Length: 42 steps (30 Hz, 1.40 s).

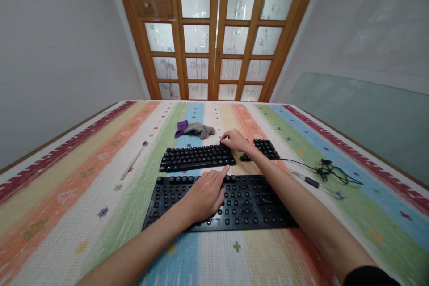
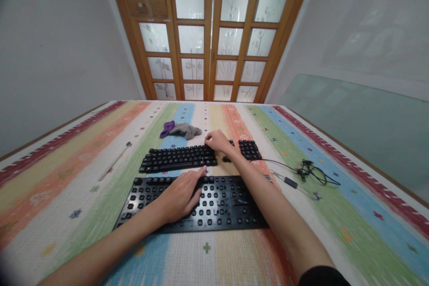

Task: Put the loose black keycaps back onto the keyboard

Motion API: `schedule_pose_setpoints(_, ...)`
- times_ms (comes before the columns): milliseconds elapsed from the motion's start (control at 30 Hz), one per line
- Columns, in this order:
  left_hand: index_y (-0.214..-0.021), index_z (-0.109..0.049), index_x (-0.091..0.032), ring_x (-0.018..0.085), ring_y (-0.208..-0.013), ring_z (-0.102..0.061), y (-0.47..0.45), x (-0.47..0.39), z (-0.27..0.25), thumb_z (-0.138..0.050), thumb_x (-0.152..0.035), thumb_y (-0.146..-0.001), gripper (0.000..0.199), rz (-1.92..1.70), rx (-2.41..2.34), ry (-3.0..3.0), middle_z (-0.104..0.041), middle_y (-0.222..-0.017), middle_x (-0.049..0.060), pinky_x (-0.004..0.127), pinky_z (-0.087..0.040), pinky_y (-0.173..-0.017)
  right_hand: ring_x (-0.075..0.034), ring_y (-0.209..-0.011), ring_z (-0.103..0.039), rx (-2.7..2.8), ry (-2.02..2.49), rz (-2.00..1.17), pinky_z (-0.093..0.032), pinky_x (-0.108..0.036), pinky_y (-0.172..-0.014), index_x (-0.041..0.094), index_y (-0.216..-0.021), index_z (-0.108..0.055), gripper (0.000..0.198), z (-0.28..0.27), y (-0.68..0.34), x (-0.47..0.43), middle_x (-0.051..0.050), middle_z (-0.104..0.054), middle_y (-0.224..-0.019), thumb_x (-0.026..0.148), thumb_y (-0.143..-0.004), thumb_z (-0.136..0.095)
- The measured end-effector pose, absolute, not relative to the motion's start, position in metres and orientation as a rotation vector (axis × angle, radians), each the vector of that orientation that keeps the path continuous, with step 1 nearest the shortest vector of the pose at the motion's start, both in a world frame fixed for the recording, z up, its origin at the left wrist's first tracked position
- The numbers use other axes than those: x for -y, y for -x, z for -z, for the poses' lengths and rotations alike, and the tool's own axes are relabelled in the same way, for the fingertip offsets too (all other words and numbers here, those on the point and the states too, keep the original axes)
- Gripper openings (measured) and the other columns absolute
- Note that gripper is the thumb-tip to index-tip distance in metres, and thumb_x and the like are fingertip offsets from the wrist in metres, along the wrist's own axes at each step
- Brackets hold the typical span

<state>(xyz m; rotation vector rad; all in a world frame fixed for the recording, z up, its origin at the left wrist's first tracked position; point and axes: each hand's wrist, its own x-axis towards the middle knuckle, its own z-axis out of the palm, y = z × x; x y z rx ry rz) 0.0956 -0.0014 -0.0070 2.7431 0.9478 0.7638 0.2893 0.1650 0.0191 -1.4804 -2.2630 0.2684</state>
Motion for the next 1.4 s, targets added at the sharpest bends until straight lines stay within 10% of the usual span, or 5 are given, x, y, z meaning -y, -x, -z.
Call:
schedule_pose_setpoints(833, -0.136, -0.042, -0.012, 0.027, -0.114, -0.058, -0.096, 0.001, 0.004, -0.042, -0.015, -0.095, 0.041, -0.768, -0.919, -2.769, -0.060, -0.125, 0.015, 0.046, -0.050, -0.100, -0.014, -0.075, -0.062, 2.207, 1.148, -1.014, -0.047, -0.027, -0.067, 0.018, -0.089, -0.068, 0.016, -0.043, -0.341, -0.062, -0.003, -0.071, -0.084, 0.031, -0.080, -0.067)
schedule_pose_setpoints(1400, -0.134, -0.043, -0.016, 0.026, -0.116, -0.057, -0.095, 0.001, 0.000, -0.043, -0.013, -0.094, 0.041, -0.745, -0.904, -2.733, -0.059, -0.127, 0.014, 0.047, -0.049, -0.101, -0.014, -0.070, -0.057, 2.190, 1.215, -0.890, -0.044, -0.028, -0.065, 0.018, -0.089, -0.066, 0.011, -0.030, -0.339, -0.028, -0.002, -0.067, -0.083, 0.026, -0.083, -0.063)
